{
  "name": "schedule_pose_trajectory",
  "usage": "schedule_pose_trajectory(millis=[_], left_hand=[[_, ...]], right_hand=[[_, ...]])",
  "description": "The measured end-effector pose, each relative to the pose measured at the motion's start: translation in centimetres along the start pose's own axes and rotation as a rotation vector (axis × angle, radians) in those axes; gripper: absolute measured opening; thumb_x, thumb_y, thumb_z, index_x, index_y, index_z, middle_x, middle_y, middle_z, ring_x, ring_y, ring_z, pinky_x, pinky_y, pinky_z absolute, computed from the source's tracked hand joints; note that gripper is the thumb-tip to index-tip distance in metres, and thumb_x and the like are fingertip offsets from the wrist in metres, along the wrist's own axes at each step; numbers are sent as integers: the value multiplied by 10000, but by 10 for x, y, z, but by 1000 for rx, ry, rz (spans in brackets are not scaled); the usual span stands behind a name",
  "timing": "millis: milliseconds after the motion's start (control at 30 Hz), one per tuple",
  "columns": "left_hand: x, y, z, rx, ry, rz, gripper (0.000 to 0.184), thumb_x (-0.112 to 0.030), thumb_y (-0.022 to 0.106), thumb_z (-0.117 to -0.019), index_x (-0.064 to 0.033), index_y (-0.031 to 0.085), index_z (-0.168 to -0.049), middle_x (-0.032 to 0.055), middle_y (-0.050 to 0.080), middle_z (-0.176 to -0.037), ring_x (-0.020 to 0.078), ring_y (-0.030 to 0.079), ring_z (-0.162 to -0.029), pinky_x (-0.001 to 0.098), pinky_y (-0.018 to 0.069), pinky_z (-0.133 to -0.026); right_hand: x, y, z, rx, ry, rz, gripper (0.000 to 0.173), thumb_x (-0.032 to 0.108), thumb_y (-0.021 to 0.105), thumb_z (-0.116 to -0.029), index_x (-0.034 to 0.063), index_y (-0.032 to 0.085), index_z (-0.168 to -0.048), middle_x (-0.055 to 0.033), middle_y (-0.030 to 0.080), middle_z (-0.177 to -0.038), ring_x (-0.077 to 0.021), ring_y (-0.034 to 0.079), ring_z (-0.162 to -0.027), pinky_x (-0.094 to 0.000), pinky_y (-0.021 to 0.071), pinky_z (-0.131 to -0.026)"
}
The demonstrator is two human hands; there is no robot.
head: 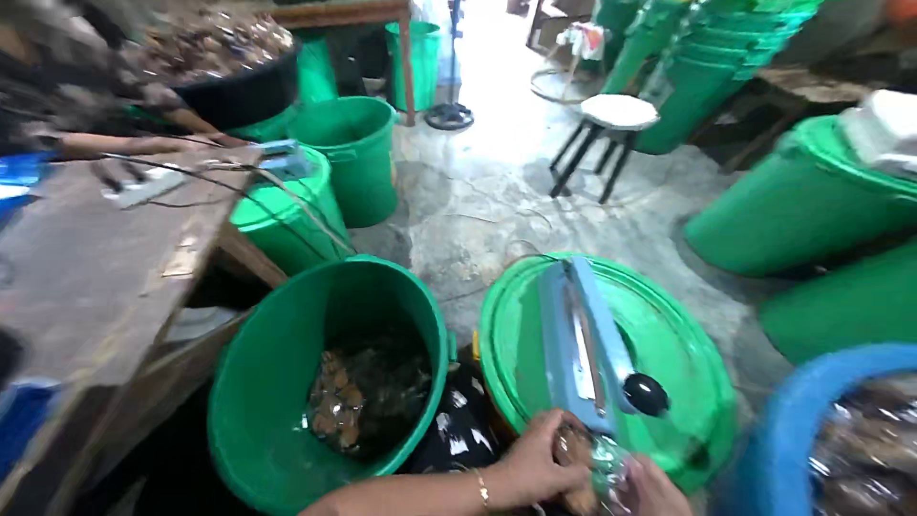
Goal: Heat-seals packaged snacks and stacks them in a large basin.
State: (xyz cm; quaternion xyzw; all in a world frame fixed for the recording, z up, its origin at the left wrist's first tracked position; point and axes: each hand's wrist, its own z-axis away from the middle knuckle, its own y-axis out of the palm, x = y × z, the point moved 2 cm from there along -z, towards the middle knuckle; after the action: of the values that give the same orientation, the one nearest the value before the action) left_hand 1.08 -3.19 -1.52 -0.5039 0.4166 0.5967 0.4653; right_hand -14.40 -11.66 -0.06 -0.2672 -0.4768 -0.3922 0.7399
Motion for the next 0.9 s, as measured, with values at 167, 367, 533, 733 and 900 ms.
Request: schedule_pose_trajectory(millis=[167,367,533,733,900], left_hand=[[-7,-5,-33,-180,-100,-74,604,-63,715,-892,15,473,-1440,270,505,-1387,328,550,-1258,442,482,-1050],[1,-29,-89,-306,-150,-40,580,-95,656,-943,-10,430,-1471,279,516,-1378,351,572,-1217,466,500,-1005],[-20,-51,-129,-287,-127,-117,582,-135,630,-972,8,399,-1487,304,493,-1390,381,560,-1229,483,496,-1008],[-22,-72,-158,-296,-199,-147,511,-221,591,-1017,-25,443,-1465,306,473,-1407,389,575,-1204,504,520,-970],[-21,-74,-145,-321,-245,-19,631,-265,503,-1068,-98,188,-1589,252,564,-1314,284,660,-1002,453,567,-818]], right_hand=[[27,16,-42,-358,-343,546,279,14,487,-1024,-170,621,-1185,-297,693,-1026,-341,698,-950,-505,545,-897],[27,14,-123,-233,-420,650,394,86,612,-967,-111,590,-1308,-296,682,-1162,-371,677,-1103,-525,521,-999],[126,9,-111,-32,-251,727,427,206,355,-1123,-70,498,-1416,-261,639,-1248,-324,653,-1109,-456,512,-975],[110,49,-72,196,-47,1266,804,270,623,-1007,104,168,-1648,-256,266,-1642,-438,347,-1480,-602,385,-1127],[66,48,-72,-129,-399,1104,580,290,574,-982,93,495,-1522,-232,513,-1503,-384,635,-1227,-507,570,-896]])
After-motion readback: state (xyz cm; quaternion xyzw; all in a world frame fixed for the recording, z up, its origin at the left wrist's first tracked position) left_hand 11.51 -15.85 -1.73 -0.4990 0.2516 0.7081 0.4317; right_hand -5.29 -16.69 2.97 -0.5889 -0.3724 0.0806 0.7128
